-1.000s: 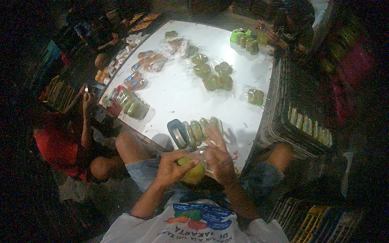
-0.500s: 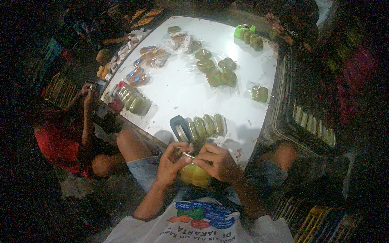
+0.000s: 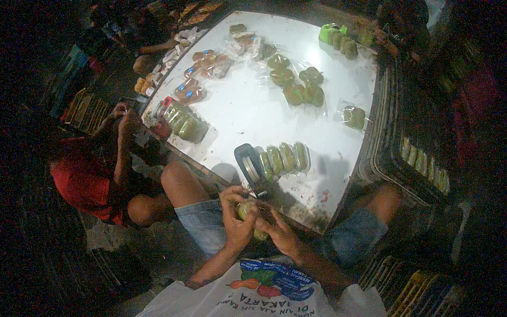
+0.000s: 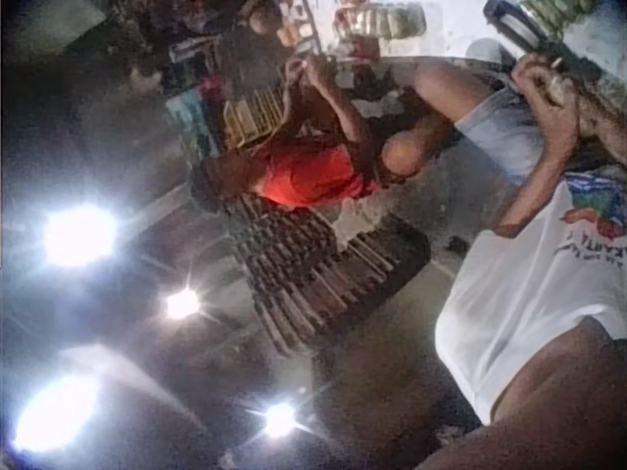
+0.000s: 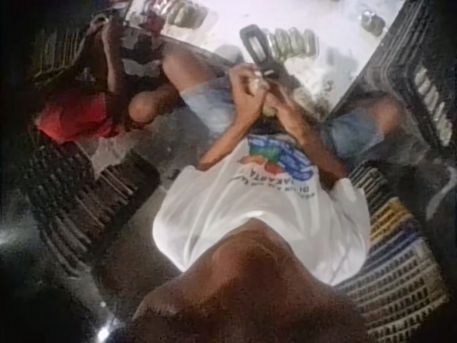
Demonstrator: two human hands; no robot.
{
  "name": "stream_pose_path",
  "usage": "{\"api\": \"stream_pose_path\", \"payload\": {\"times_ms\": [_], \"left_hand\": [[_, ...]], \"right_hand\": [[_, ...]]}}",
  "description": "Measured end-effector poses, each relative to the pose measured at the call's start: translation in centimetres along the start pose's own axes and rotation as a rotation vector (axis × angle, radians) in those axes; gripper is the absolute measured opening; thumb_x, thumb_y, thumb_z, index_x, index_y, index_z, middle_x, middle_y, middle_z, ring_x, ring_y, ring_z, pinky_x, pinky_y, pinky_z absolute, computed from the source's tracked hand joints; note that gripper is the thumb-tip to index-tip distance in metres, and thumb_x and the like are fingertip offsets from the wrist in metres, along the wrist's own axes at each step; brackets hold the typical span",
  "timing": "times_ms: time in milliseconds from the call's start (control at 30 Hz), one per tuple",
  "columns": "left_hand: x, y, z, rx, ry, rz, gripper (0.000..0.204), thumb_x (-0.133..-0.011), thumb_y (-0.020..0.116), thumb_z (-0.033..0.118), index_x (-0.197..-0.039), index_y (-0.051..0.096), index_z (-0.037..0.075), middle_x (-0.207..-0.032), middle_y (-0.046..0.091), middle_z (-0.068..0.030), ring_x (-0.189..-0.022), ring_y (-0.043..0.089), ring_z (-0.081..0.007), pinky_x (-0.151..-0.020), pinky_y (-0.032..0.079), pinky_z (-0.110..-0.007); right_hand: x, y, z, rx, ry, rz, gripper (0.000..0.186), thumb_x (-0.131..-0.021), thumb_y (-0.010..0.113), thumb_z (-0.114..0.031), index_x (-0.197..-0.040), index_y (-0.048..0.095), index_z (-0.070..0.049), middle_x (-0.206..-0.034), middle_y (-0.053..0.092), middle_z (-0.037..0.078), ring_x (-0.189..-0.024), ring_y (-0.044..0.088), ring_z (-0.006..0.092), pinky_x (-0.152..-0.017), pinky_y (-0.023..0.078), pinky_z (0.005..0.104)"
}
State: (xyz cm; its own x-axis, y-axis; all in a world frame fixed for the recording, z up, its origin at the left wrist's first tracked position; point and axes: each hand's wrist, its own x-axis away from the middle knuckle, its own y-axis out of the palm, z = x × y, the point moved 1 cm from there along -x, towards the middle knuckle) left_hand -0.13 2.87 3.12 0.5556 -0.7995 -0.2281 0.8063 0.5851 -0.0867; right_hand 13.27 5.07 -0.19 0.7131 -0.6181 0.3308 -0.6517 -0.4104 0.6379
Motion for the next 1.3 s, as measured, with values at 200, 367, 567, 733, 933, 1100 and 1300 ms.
{"api": "stream_pose_path", "payload": {"times_ms": [200, 367, 567, 733, 933, 1100, 1300], "left_hand": [[1.1, -1.3, -1.4, 0.684, -0.873, -0.018, 0.045, -0.094, 0.063, 0.027, -0.133, 0.051, 0.009, -0.126, 0.059, -0.0107, -0.117, 0.058, -0.0281, -0.099, 0.049, -0.041], [0.5, -3.8, -2.0, 0.788, -0.922, -0.048, 0.051, -0.092, 0.062, 0.032, -0.136, 0.052, 0.008, -0.128, 0.062, -0.0129, -0.117, 0.063, -0.0303, -0.098, 0.053, -0.046], [-1.3, -5.3, -2.2, 0.708, -0.888, -0.087, 0.053, -0.092, 0.064, 0.021, -0.140, 0.044, 0.008, -0.127, 0.058, -0.0113, -0.117, 0.061, -0.0255, -0.097, 0.053, -0.042], [-1.7, -5.3, -2.1, 0.561, -0.833, -0.280, 0.063, -0.088, 0.070, 0.015, -0.144, 0.042, 0.007, -0.129, 0.058, -0.0114, -0.118, 0.059, -0.0241, -0.102, 0.048, -0.038], [-2.3, -3.3, -1.1, 0.117, -0.561, -0.496, 0.078, -0.084, 0.075, 0.011, -0.150, 0.035, 0.005, -0.140, 0.051, -0.0142, -0.125, 0.053, -0.0221, -0.105, 0.043, -0.033], [-2.5, -2.3, -0.8, 0.191, -0.655, -0.658, 0.082, -0.085, 0.078, 0.019, -0.153, 0.034, 0.005, -0.143, 0.050, -0.0141, -0.130, 0.049, -0.0225, -0.107, 0.041, -0.032], [-2.8, -1.9, -1.0, 0.628, -1.205, -0.473, 0.060, -0.100, 0.054, 0.053, -0.138, 0.054, 0.006, -0.128, 0.064, -0.0106, -0.113, 0.065, -0.0197, -0.097, 0.053, -0.034]], "right_hand": [[-3.9, -0.8, 0.5, 0.467, -0.283, 0.321, 0.053, -0.090, 0.075, -0.035, -0.128, 0.055, -0.003, -0.121, 0.061, 0.011, -0.115, 0.057, 0.0207, -0.099, 0.045, 0.0356], [-10.4, -4.8, 0.3, 0.775, -0.036, 0.591, 0.043, -0.089, 0.075, -0.044, -0.097, 0.071, -0.003, -0.097, 0.070, 0.010, -0.093, 0.063, 0.0204, -0.083, 0.049, 0.0356], [-9.8, -4.4, 0.0, 0.930, -0.284, 0.328, 0.040, -0.089, 0.071, -0.045, -0.086, 0.076, -0.005, -0.078, 0.067, 0.017, -0.081, 0.065, 0.0278, -0.076, 0.049, 0.0418], [-6.6, -8.8, -0.9, 1.503, -0.234, 0.171, 0.029, -0.089, 0.075, -0.028, -0.078, 0.072, -0.001, -0.070, 0.063, 0.011, -0.068, 0.058, 0.0211, -0.066, 0.046, 0.0371], [-3.2, 0.2, -10.4, 1.051, -0.245, -0.149, 0.026, -0.095, 0.070, -0.024, -0.083, 0.072, -0.001, -0.075, 0.069, 0.008, -0.070, 0.063, 0.0131, -0.069, 0.049, 0.0302], [-4.8, -0.9, -10.8, 1.154, 0.110, -0.051, 0.035, -0.087, 0.080, -0.035, -0.078, 0.070, -0.002, -0.070, 0.065, 0.004, -0.071, 0.060, 0.0082, -0.069, 0.048, 0.0267], [-4.5, -4.7, -8.7, 1.239, -0.533, -0.163, 0.081, -0.069, 0.089, -0.049, -0.131, 0.059, -0.005, -0.124, 0.061, 0.017, -0.116, 0.059, 0.0276, -0.098, 0.048, 0.0393]]}}
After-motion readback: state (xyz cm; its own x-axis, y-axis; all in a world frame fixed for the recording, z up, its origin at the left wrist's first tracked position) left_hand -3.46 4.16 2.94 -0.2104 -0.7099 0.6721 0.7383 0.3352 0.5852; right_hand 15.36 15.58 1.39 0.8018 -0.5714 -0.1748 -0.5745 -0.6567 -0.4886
